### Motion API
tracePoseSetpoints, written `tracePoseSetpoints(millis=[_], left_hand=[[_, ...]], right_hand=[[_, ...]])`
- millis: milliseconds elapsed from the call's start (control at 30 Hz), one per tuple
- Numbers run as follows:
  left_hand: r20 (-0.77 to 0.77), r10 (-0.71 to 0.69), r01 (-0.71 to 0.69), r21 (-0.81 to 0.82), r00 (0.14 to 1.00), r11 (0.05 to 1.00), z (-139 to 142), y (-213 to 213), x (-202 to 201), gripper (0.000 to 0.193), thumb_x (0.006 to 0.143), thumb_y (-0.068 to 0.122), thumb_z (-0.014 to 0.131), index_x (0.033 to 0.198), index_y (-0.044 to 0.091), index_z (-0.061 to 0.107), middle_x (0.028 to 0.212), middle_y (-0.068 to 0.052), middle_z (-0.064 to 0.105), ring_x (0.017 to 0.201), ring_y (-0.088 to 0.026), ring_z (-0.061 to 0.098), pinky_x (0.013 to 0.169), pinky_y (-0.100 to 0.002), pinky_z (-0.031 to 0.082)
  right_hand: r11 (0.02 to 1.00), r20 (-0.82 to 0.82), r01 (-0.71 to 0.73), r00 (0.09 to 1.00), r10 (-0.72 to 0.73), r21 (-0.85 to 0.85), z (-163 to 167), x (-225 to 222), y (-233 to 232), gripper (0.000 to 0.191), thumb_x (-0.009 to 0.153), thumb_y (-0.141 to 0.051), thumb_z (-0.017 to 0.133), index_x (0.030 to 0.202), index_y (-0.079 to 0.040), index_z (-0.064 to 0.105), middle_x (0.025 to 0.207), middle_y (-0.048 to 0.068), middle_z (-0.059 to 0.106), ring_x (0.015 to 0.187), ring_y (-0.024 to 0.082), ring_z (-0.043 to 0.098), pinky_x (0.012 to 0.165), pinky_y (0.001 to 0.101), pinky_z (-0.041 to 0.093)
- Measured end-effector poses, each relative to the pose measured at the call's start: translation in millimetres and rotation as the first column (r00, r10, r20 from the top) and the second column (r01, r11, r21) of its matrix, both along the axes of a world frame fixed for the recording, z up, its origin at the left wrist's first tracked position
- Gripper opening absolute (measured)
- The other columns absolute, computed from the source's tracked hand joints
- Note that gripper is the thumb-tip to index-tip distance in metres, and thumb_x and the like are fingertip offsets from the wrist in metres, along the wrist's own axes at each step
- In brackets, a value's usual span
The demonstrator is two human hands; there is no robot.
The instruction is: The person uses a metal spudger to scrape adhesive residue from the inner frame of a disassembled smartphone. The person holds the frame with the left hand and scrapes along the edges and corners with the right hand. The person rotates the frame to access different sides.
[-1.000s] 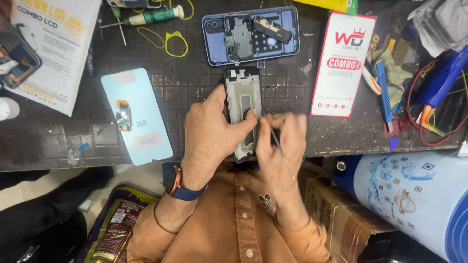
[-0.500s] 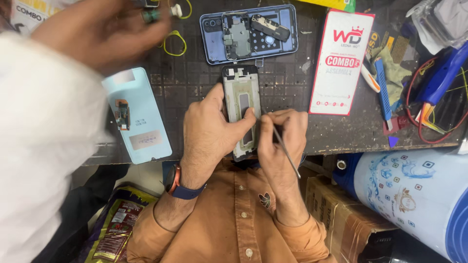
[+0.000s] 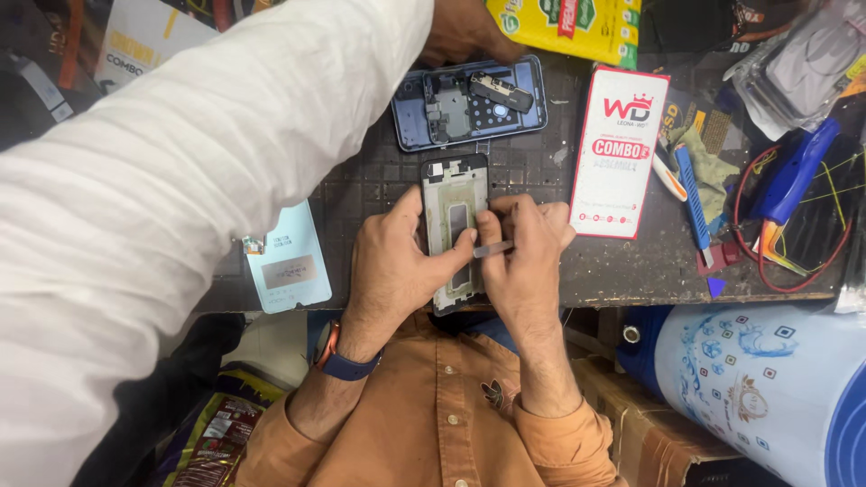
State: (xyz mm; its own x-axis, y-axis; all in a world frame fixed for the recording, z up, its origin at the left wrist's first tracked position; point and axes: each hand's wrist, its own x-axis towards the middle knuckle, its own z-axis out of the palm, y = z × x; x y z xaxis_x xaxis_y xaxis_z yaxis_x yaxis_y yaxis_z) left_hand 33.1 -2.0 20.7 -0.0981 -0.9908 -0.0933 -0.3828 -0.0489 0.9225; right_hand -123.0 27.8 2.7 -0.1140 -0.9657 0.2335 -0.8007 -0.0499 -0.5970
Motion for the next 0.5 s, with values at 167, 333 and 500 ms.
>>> tracePoseSetpoints(millis=[167, 333, 500], left_hand=[[-0.012, -0.016, 0.015, -0.072, 1.0, 0.997, -2.3, 0.9, 1.1, 0.037, 0.078, 0.027, 0.084, 0.104, 0.006, 0.068, 0.082, -0.011, 0.078, 0.074, -0.024, 0.078, 0.062, -0.036, 0.059], [-0.003, -0.022, 0.021, -0.068, 1.0, 0.997, -2.8, 0.8, 1.2, 0.04, 0.076, 0.029, 0.086, 0.104, 0.006, 0.068, 0.085, -0.011, 0.079, 0.078, -0.026, 0.079, 0.064, -0.036, 0.06], [0.01, -0.023, 0.023, -0.068, 1.0, 0.997, -2.6, 0.5, 0.4, 0.038, 0.076, 0.028, 0.084, 0.103, 0.006, 0.068, 0.085, -0.01, 0.079, 0.078, -0.025, 0.079, 0.065, -0.036, 0.061]], right_hand=[[0.998, -0.088, -0.026, 0.996, 0.022, -0.049, 4.4, -1.2, -8.1, 0.011, 0.099, -0.014, 0.068, 0.092, -0.007, 0.064, 0.083, 0.008, 0.06, 0.088, 0.028, 0.05, 0.089, 0.0431, 0.035], [0.998, -0.182, -0.018, 0.983, 0.006, -0.06, 6.6, 2.2, -9.5, 0.014, 0.099, -0.013, 0.067, 0.088, -0.005, 0.062, 0.081, 0.009, 0.06, 0.087, 0.029, 0.049, 0.084, 0.0445, 0.036], [0.993, -0.127, 0.072, 0.988, -0.084, -0.09, 2.9, -1.3, -7.9, 0.014, 0.1, -0.011, 0.066, 0.091, -0.002, 0.061, 0.082, 0.013, 0.056, 0.084, 0.031, 0.051, 0.075, 0.0438, 0.042]])
